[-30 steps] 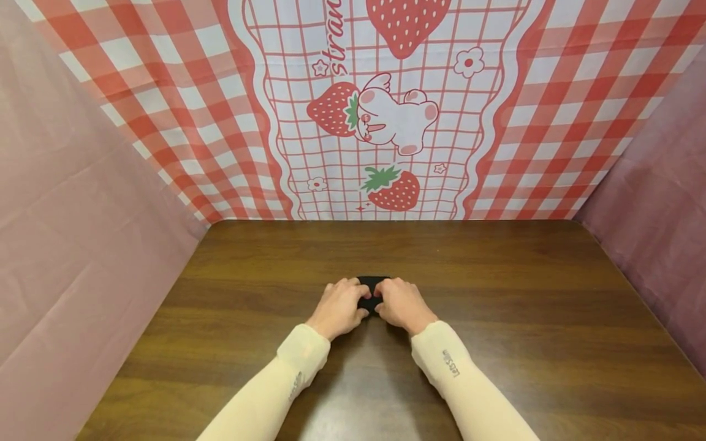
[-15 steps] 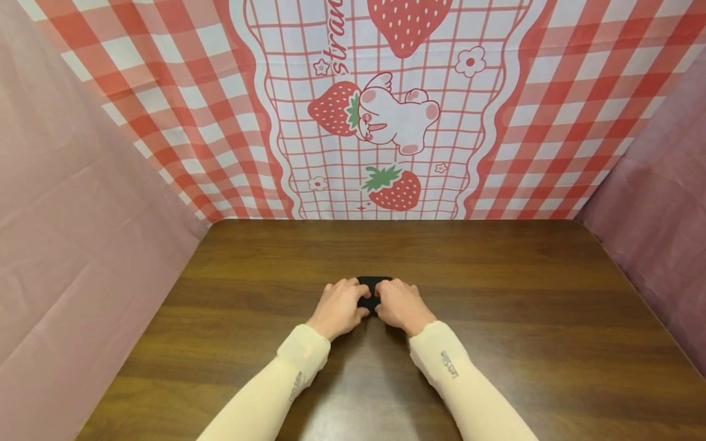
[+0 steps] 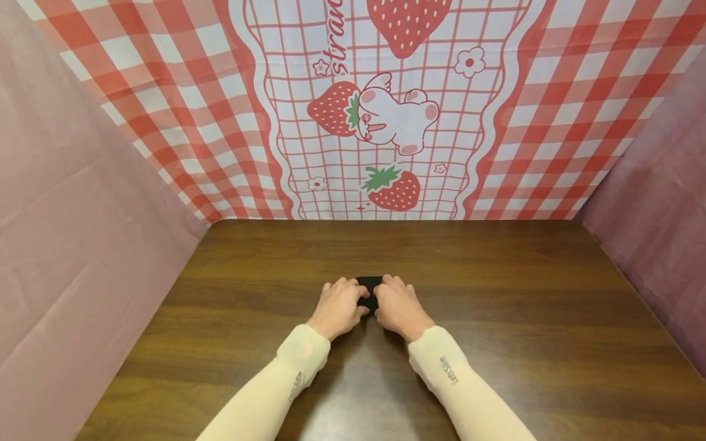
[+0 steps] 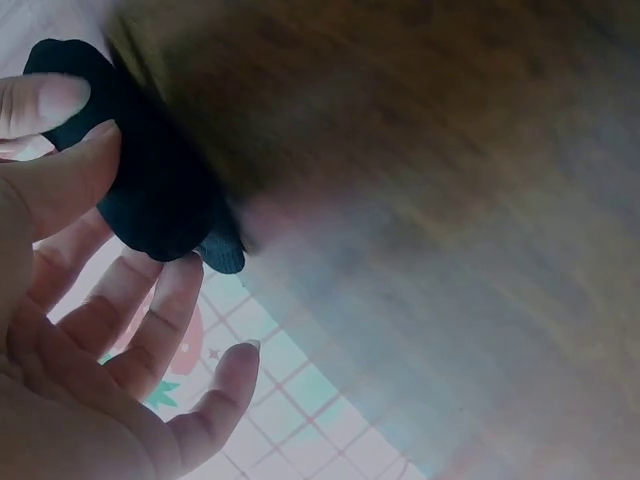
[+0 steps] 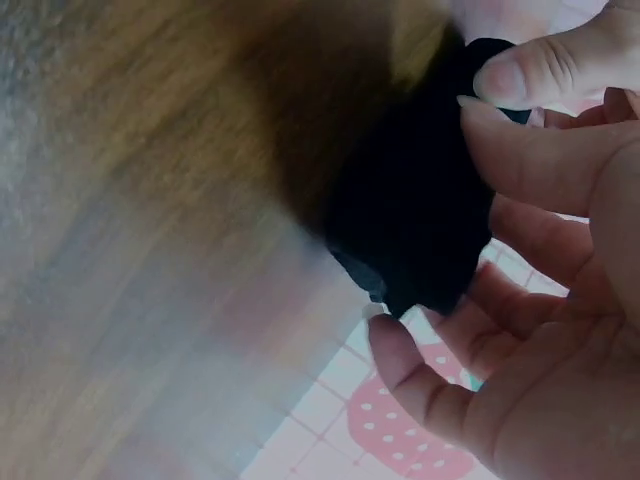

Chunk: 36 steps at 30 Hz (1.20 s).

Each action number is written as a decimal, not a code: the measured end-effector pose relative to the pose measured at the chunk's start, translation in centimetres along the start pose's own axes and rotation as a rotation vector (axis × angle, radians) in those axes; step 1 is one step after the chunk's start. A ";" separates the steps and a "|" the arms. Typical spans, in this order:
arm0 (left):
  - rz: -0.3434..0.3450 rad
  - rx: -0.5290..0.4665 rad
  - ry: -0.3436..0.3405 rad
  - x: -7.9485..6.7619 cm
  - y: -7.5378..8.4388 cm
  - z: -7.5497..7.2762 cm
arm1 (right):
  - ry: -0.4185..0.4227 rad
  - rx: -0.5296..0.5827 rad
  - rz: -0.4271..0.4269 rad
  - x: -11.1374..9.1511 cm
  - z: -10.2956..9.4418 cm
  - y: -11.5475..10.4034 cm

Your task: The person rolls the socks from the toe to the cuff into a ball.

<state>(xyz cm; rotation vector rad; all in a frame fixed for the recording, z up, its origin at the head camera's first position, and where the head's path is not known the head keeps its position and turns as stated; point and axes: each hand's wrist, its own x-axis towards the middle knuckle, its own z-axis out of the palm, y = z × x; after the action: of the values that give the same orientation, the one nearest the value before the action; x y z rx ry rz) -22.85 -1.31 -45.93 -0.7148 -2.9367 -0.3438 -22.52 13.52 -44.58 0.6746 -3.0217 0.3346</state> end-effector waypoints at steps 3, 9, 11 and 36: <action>-0.009 -0.014 -0.004 0.0 0.0 0.0 | 0.036 -0.017 -0.024 0.0 0.3 0.1; -0.013 -0.002 0.017 0.1 0.0 0.0 | 0.041 0.008 -0.006 0.2 0.3 0.3; -0.015 0.006 0.018 0.1 0.0 0.0 | 0.028 0.021 -0.003 0.3 0.3 0.4; 0.001 -0.008 0.013 0.0 -0.1 0.2 | -0.021 0.043 0.030 0.2 0.4 0.6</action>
<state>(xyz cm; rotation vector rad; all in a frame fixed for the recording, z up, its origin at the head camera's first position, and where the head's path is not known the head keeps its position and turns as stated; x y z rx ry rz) -22.86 -1.32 -46.18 -0.7114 -2.9243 -0.3587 -22.92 13.90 -45.12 0.6402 -3.0554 0.3971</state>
